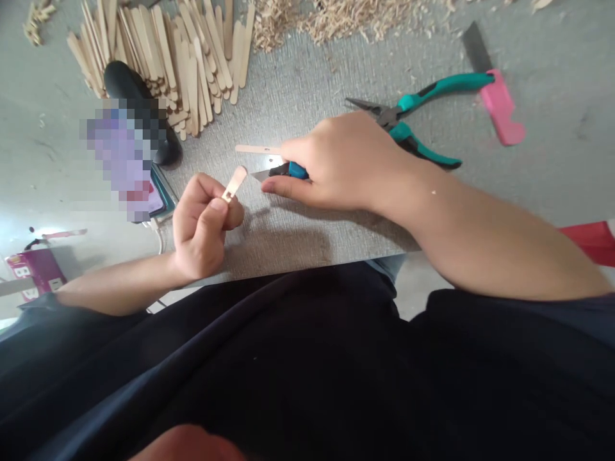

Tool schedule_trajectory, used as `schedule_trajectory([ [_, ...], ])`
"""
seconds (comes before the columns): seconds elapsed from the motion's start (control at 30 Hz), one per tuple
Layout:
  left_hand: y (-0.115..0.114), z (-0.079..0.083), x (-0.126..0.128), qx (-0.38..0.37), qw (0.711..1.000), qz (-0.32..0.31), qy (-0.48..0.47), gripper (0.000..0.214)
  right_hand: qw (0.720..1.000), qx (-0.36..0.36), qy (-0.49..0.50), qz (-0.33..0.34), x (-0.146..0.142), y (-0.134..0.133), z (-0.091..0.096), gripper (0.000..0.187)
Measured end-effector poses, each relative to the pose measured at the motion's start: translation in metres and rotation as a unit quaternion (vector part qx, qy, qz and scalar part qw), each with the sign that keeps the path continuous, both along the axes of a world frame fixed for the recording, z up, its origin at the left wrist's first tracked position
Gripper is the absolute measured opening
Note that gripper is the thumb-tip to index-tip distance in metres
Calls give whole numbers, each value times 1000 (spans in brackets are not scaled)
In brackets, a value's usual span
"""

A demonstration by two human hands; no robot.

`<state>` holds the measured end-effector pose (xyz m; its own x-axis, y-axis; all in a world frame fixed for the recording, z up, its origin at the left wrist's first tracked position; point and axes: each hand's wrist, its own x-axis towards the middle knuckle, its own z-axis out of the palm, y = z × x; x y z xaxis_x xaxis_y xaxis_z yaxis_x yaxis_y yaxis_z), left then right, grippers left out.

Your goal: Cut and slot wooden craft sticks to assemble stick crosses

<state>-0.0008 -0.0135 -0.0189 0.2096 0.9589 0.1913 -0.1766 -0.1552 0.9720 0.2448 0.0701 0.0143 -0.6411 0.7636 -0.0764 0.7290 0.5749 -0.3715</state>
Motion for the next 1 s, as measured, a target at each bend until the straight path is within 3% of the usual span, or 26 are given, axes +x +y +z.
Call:
schedule_trajectory([
  [0.07, 1, 2, 1, -21, 1000, 3, 12, 31, 1000, -2, 28, -6, 1, 0, 5, 80],
  [0.17, 3, 4, 3, -42, 999, 12, 10, 35, 994, 5, 77, -79, 3, 0, 15, 74],
  [0.27, 3, 4, 5, -53, 998, 30, 17, 37, 977, 54, 126, -163, 8, 4, 20, 50],
  [0.37, 3, 3, 5, -51, 998, 29, 27, 36, 963, 104, 144, -204, 14, 14, 17, 30],
  [0.57, 2, 3, 4, -41, 999, 11, 23, 30, 961, 117, 124, -216, 19, 33, 0, 34],
  [0.8, 1, 2, 3, -70, 996, 12, 48, 38, 976, 49, 103, -187, 18, 39, -24, 57],
  [1.0, 1, 2, 3, -81, 996, 0, 45, 40, 977, 55, 94, -182, 17, 39, -29, 62],
])
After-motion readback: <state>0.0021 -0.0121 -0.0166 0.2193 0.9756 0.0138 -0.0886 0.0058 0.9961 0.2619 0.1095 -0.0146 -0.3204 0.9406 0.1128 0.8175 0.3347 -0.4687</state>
